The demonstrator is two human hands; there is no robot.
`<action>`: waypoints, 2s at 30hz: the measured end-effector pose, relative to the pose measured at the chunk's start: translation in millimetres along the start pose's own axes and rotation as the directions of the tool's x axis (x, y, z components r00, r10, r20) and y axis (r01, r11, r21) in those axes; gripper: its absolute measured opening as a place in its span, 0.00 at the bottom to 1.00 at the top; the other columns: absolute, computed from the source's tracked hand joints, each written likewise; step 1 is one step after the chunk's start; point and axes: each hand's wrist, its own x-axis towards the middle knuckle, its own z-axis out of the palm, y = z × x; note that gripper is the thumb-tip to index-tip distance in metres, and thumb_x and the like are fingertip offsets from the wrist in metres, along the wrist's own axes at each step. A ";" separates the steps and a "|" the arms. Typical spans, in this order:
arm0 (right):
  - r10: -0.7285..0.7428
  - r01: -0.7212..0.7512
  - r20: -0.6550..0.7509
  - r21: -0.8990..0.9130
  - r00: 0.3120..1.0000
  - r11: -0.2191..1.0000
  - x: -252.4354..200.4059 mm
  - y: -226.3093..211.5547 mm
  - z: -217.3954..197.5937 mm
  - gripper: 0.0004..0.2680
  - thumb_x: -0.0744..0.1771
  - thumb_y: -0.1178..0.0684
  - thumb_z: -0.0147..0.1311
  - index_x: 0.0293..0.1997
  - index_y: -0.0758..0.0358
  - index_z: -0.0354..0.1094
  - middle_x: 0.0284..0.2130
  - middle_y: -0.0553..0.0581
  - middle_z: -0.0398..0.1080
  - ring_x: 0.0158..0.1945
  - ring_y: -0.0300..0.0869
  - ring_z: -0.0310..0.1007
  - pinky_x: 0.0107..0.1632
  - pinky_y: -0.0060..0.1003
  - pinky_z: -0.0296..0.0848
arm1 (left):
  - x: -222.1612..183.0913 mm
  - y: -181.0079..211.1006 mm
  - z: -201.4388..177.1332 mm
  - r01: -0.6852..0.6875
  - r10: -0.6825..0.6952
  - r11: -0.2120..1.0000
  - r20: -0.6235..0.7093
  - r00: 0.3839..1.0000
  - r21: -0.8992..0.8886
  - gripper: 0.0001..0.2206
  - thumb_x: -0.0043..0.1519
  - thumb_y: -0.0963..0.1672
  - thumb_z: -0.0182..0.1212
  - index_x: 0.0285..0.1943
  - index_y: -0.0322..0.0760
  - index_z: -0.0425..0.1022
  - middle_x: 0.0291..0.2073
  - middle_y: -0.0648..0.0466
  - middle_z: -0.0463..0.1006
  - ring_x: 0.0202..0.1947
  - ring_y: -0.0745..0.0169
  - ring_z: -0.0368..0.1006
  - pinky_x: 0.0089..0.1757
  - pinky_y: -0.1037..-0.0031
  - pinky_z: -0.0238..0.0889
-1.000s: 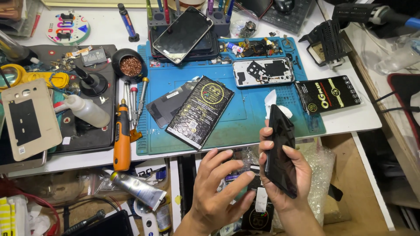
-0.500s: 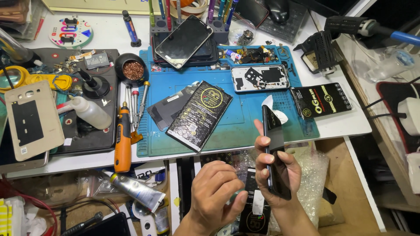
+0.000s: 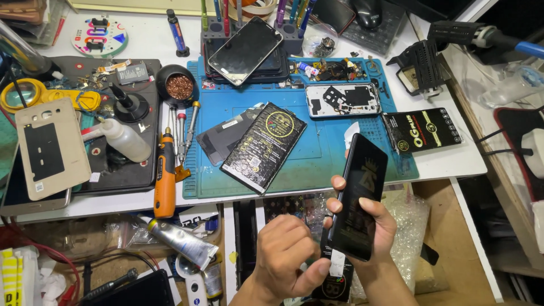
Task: Prying open a smartphone case to inspect and repair internal components.
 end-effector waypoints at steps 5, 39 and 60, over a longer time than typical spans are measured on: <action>-0.098 0.026 -0.271 -0.259 0.958 0.966 3.7 12.9 5.6 0.18 0.66 0.56 0.51 0.60 0.76 0.59 0.52 0.63 0.66 0.45 0.51 0.71 0.48 0.52 0.76 | -16.2 -9.9 10.8 0.274 -0.274 0.961 0.023 0.962 -0.032 0.23 0.69 0.47 0.48 0.18 0.41 0.53 0.13 0.55 0.54 0.14 0.60 0.48 0.25 0.66 0.45; 0.059 -0.270 -0.706 -0.191 0.706 0.944 10.3 -3.4 8.8 0.19 0.65 0.52 0.44 0.59 0.74 0.67 0.43 0.74 0.73 0.45 0.66 0.75 0.53 0.51 0.72 | -17.2 -16.9 26.5 -0.084 0.072 0.953 0.050 0.996 0.292 0.06 0.63 0.39 0.68 0.42 0.49 0.84 0.48 0.54 0.74 0.58 0.47 0.66 0.59 0.47 0.66; -0.083 -0.199 -0.710 -0.305 0.700 0.931 10.2 1.6 16.9 0.18 0.66 0.53 0.42 0.59 0.72 0.67 0.44 0.74 0.73 0.46 0.63 0.74 0.53 0.50 0.71 | -14.0 -12.3 26.5 -0.182 0.171 0.954 0.066 0.983 0.240 0.05 0.62 0.39 0.73 0.42 0.45 0.84 0.51 0.52 0.77 0.58 0.47 0.68 0.58 0.46 0.67</action>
